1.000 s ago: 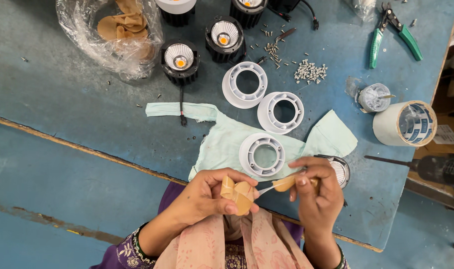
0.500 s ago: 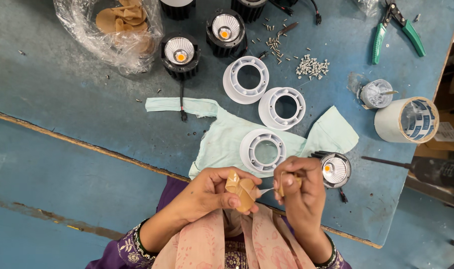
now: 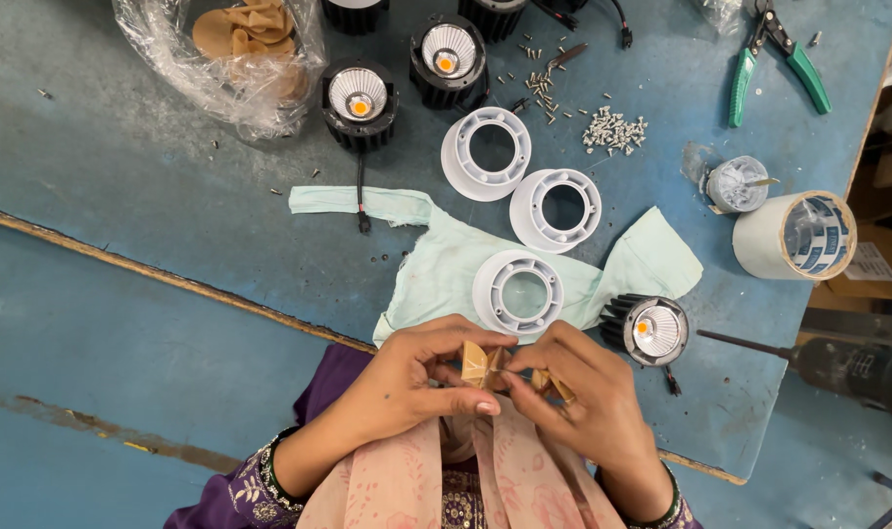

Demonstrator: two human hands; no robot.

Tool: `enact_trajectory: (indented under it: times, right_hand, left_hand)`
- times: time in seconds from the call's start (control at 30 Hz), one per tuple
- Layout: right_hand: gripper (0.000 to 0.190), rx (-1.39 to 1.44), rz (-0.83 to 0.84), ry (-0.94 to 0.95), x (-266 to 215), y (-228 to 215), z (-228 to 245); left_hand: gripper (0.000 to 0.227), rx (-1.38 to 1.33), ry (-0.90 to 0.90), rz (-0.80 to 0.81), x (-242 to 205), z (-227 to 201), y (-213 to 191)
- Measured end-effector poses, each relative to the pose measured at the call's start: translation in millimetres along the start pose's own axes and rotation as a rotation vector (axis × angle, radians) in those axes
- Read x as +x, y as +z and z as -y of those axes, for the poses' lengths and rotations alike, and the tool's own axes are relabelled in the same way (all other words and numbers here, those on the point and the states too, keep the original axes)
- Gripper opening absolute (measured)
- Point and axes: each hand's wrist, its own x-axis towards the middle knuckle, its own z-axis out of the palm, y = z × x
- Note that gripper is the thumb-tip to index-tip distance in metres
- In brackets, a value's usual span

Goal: The person assembles LED light fixtures by hand. They place small circular inserts into white plastic housings, then attach black heat-sink bodies and secure them with screws using a screwdriver.

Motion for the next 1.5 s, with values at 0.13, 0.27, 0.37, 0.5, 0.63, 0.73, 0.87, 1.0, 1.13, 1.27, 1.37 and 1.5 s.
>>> enact_trajectory:
  times: [0.13,0.27,0.37,0.5,0.63,0.73,0.87,1.0,1.13,1.27,1.37,1.5]
  right_hand:
    - [0.019,0.001,-0.108,-0.019,-1,5,0]
    - [0.018,-0.010,-0.140,0.017,-3,2,0]
    - [0.023,0.026,-0.070,0.010,-1,-1,1]
    - [0.025,0.063,-0.053,-0.010,1,5,2]
    - [0.021,0.021,-0.082,-0.054,1,7,2]
    - [0.019,0.018,-0.076,-0.090,2,7,-1]
    - [0.019,0.020,-0.089,-0.074,0,9,-5]
    - [0.019,0.101,-0.138,-0.007,-4,11,-9]
    - [0.022,0.123,-0.095,0.026,-6,10,-8]
    - [0.023,0.143,-0.093,0.045,-8,12,-6]
    - [0.021,0.147,-0.099,0.031,-9,12,-6]
    - [0.019,0.148,-0.087,0.034,-9,11,-5]
  left_hand:
    - [0.051,-0.053,-0.035,0.009,-1,-1,1]
    - [0.049,-0.152,-0.082,0.026,0,-1,5]
    - [0.049,-0.170,-0.113,0.010,1,-2,3]
    - [0.051,-0.011,-0.013,-0.012,-1,-2,2]
    - [0.055,0.130,0.087,-0.054,-1,-3,6]
    - [0.057,0.367,0.135,-0.092,-3,-4,6]
    - [0.059,0.488,0.234,-0.076,-6,-4,6]
    - [0.058,0.146,0.112,-0.045,-6,-2,9]
    - [0.058,0.158,0.076,-0.088,-4,-4,5]
    - [0.057,0.247,0.130,-0.098,-4,-6,5]
    - [0.060,0.352,0.111,-0.131,-4,-5,6]
    - [0.058,0.376,0.214,-0.124,-5,-2,5]
